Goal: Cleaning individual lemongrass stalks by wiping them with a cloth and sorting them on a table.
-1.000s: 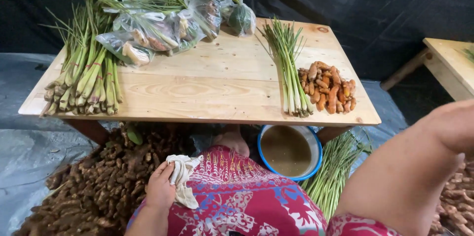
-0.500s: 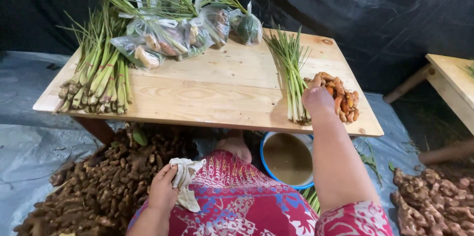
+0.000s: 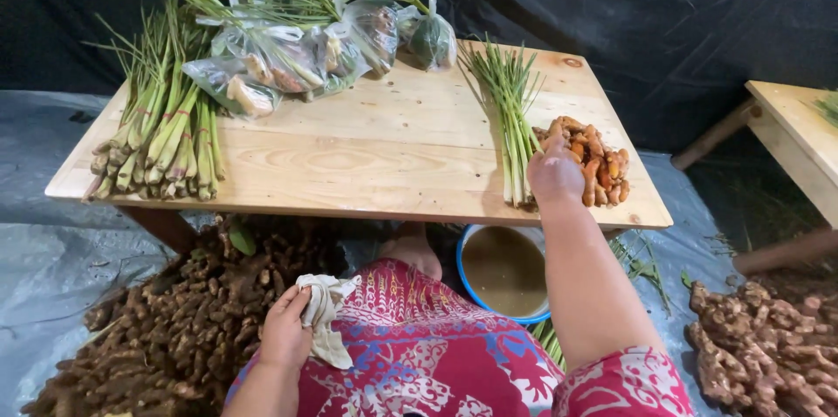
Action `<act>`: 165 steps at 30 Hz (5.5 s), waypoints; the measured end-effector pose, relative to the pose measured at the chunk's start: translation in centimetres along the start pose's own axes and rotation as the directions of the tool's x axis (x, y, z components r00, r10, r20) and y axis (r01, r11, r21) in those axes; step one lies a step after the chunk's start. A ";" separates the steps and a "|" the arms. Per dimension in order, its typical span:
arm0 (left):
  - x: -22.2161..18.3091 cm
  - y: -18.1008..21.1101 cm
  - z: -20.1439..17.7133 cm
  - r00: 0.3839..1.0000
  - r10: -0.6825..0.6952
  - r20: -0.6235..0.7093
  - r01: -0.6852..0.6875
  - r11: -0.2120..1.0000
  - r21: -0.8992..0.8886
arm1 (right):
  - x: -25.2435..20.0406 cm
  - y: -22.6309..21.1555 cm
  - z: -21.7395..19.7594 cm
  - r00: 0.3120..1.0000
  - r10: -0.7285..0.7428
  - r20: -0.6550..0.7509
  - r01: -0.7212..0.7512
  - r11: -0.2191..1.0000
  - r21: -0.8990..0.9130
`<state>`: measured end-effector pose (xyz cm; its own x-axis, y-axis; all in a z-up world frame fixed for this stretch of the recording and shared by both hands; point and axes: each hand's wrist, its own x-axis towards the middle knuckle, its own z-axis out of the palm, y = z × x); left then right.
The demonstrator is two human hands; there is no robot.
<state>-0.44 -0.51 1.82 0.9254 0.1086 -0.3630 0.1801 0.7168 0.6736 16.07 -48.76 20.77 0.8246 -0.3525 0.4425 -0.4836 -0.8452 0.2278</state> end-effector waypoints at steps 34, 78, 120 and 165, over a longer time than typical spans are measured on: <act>0.3 -0.1 -0.5 1.000 -0.006 -0.001 0.006 1.000 0.020 | -8.8 -2.9 -8.5 0.949 -0.271 -0.159 0.311 0.884 0.349; -14.6 -3.9 3.0 0.902 -0.324 0.285 -0.110 0.466 0.878 | -37.0 17.2 9.0 0.455 0.308 0.836 -0.579 0.815 0.015; -17.0 0.7 8.8 0.925 -0.107 0.364 -0.132 0.808 0.574 | -36.4 -4.7 -12.3 0.867 -0.480 -0.135 0.150 -0.008 0.989; -18.5 2.3 -4.2 0.780 -0.516 0.354 0.026 0.592 0.806 | -26.9 -8.6 -10.9 0.907 -0.082 0.413 -0.306 -0.803 0.512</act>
<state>-18.54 1.99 7.35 0.7468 -0.5290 -0.4030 0.3995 -0.1276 0.9078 -5.14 -27.69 16.37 0.9089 -0.4162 0.0242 0.2862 0.5807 -0.7622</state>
